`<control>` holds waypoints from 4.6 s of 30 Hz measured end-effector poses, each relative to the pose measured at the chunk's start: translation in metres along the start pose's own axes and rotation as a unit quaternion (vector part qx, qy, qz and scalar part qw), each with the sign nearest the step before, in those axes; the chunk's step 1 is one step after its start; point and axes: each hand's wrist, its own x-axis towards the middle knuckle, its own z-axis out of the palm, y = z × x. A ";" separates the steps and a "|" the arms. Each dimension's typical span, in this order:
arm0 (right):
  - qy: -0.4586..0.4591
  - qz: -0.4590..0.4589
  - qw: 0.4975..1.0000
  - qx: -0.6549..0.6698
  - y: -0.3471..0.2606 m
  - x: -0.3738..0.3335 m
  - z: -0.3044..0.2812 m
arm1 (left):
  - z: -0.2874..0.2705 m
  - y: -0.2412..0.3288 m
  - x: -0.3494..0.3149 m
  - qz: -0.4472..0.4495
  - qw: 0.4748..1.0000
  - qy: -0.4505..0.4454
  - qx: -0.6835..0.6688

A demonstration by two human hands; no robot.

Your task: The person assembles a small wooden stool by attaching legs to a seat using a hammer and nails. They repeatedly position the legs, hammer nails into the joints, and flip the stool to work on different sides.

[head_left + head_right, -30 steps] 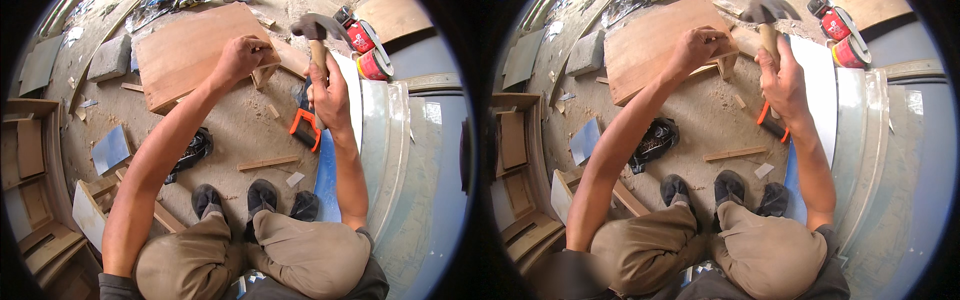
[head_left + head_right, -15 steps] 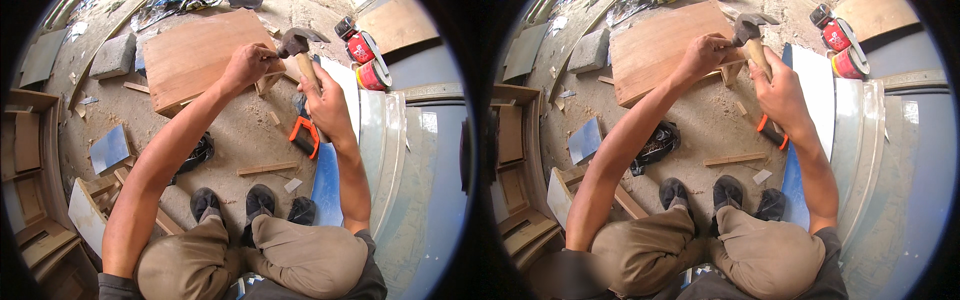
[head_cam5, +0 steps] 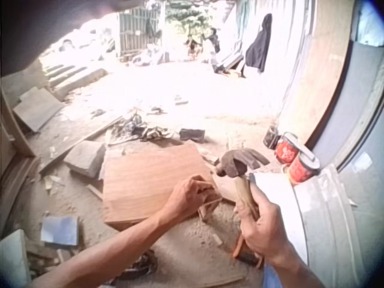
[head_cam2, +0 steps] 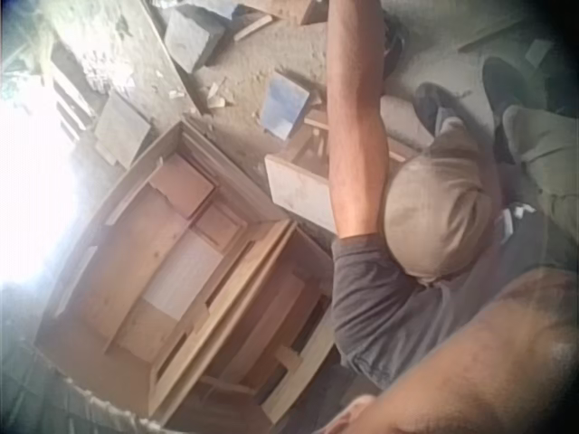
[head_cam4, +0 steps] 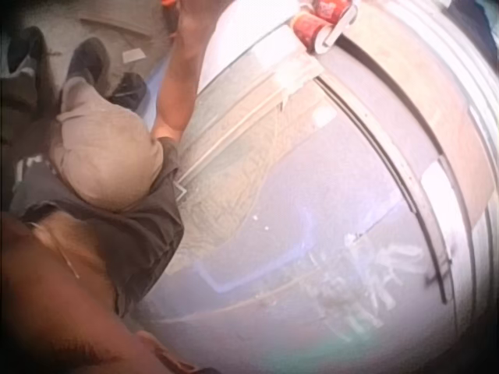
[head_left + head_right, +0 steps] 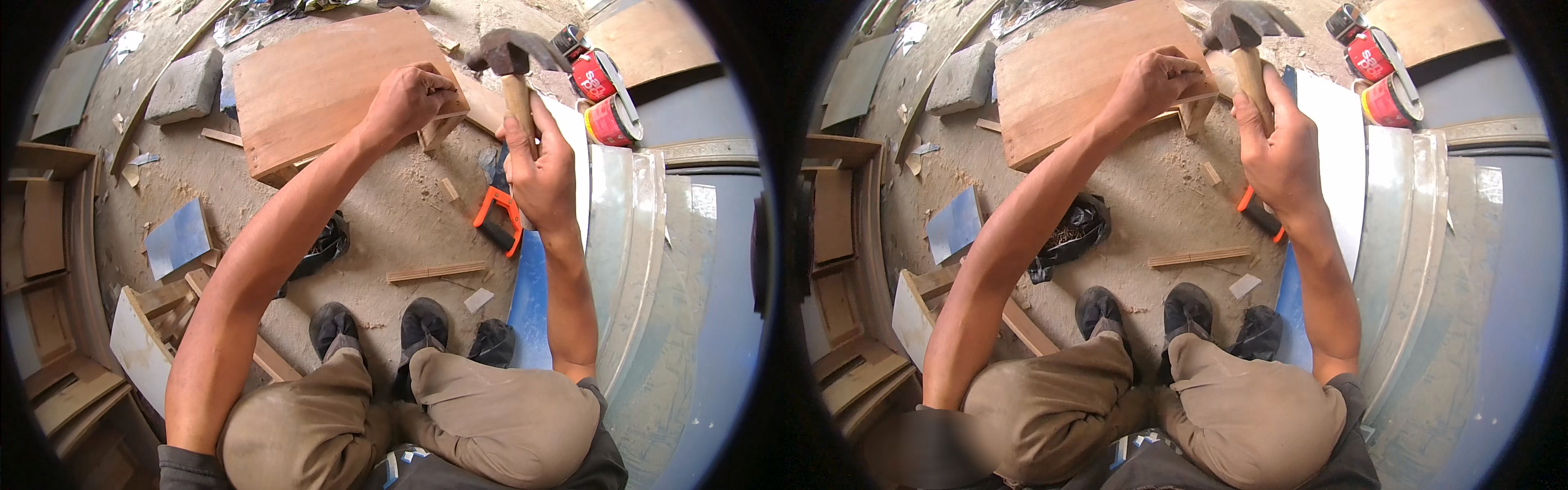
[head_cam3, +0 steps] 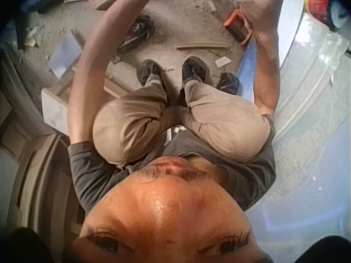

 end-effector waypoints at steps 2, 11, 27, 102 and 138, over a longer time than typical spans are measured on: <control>0.005 -0.007 1.000 0.011 0.001 -0.001 0.006 | -0.003 -0.001 -0.002 -0.010 1.000 -0.002 0.003; 0.002 0.011 1.000 -0.008 0.007 -0.004 0.009 | 0.000 -0.001 0.000 0.003 1.000 -0.004 0.012; 0.032 -0.053 0.996 -0.062 0.013 -0.003 0.015 | -0.009 0.006 -0.007 0.068 0.997 -0.038 0.020; 0.003 0.120 0.987 -0.109 -0.023 -0.017 0.038 | -0.041 0.013 -0.019 0.081 0.941 -0.205 0.255; -0.036 0.170 0.973 -0.150 -0.019 -0.026 0.042 | -0.027 0.000 -0.010 -0.096 0.961 0.069 0.250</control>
